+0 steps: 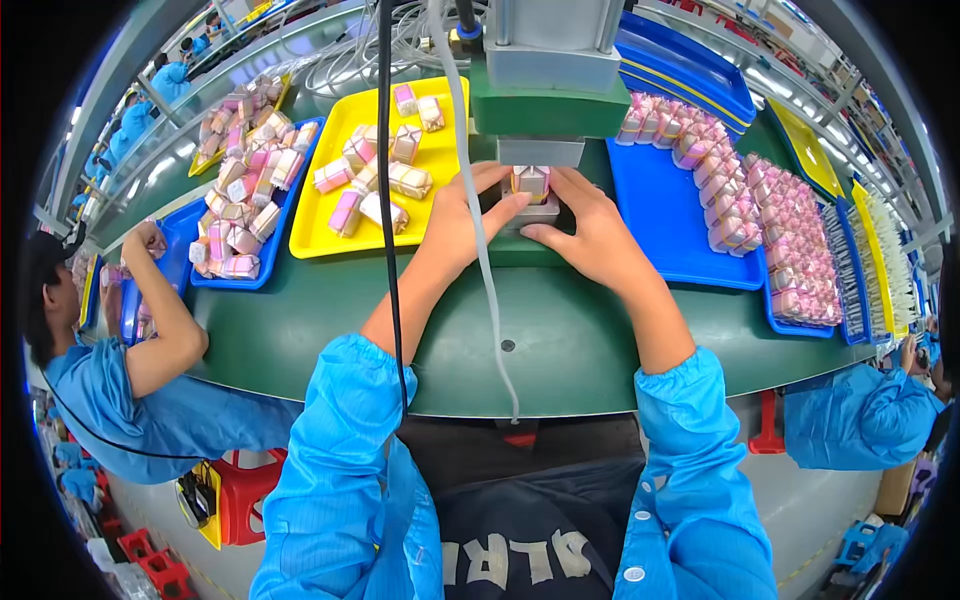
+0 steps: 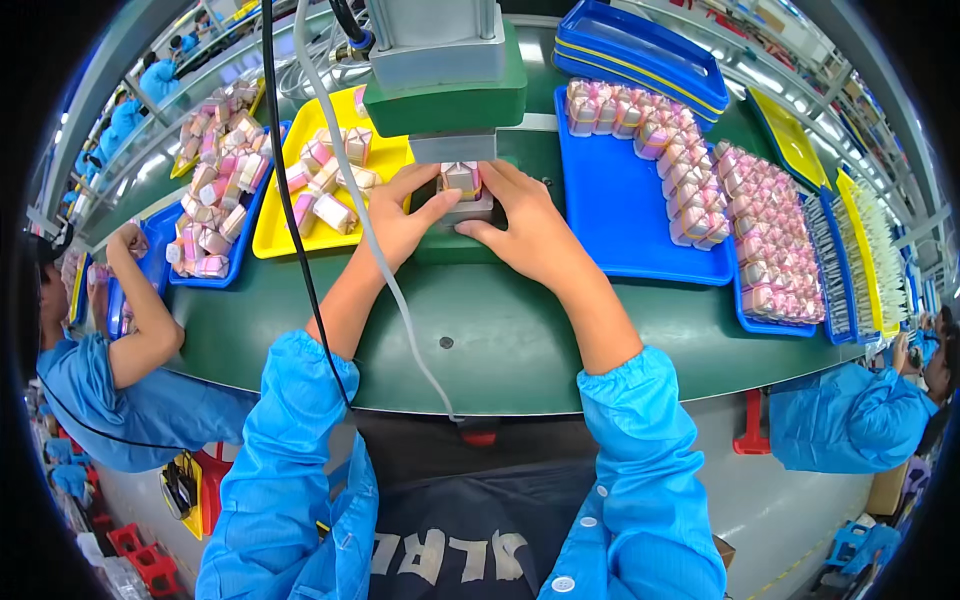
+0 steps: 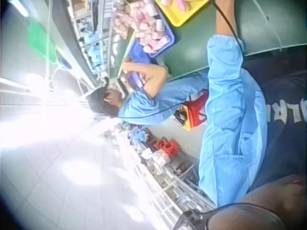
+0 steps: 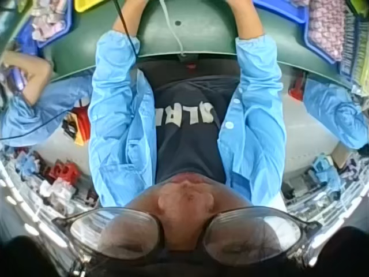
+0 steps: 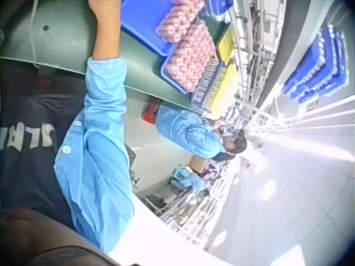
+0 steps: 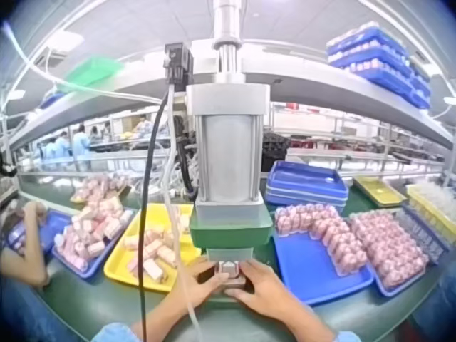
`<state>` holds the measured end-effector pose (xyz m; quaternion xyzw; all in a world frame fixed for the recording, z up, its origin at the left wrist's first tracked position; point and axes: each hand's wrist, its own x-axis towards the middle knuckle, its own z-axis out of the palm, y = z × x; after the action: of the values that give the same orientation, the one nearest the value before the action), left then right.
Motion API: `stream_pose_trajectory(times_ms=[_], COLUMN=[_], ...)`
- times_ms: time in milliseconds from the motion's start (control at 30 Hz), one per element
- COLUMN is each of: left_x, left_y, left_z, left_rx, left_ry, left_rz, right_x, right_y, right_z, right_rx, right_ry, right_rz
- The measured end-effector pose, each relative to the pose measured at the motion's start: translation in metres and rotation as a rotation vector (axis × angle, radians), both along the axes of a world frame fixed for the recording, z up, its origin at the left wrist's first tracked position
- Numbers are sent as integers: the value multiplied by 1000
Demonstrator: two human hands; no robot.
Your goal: Manually inserting small components into a press machine and placing finished parts into trays.
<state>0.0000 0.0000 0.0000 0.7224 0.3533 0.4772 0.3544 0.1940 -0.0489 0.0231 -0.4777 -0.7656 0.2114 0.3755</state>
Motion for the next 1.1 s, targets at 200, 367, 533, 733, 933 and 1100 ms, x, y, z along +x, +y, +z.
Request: stream_pose_trajectory(times_ms=[200,367,533,733,933,1100], left_x=[3,3,-1,-25,-79,-52], left_y=[-8,-1,-5,7,48,25], left_z=[16,11,30,32,15,31], left_rx=[-201,-333,-464,-440,-283,-209], left_ry=[-24,-459,-535,-459,-569,-396], left_rz=[0,11,-50,119,352,316], right_x=[35,129,198,207,221,212], right_y=[-21,-57,-87,-80,-76,-101], right_z=[15,22,-21,-30,-29,-2], right_rx=[228,466,151,229,225,372], right_ry=[-55,-296,-384,-332,-194,34], right_rz=[-205,-830,-865,-838,-826,-967])
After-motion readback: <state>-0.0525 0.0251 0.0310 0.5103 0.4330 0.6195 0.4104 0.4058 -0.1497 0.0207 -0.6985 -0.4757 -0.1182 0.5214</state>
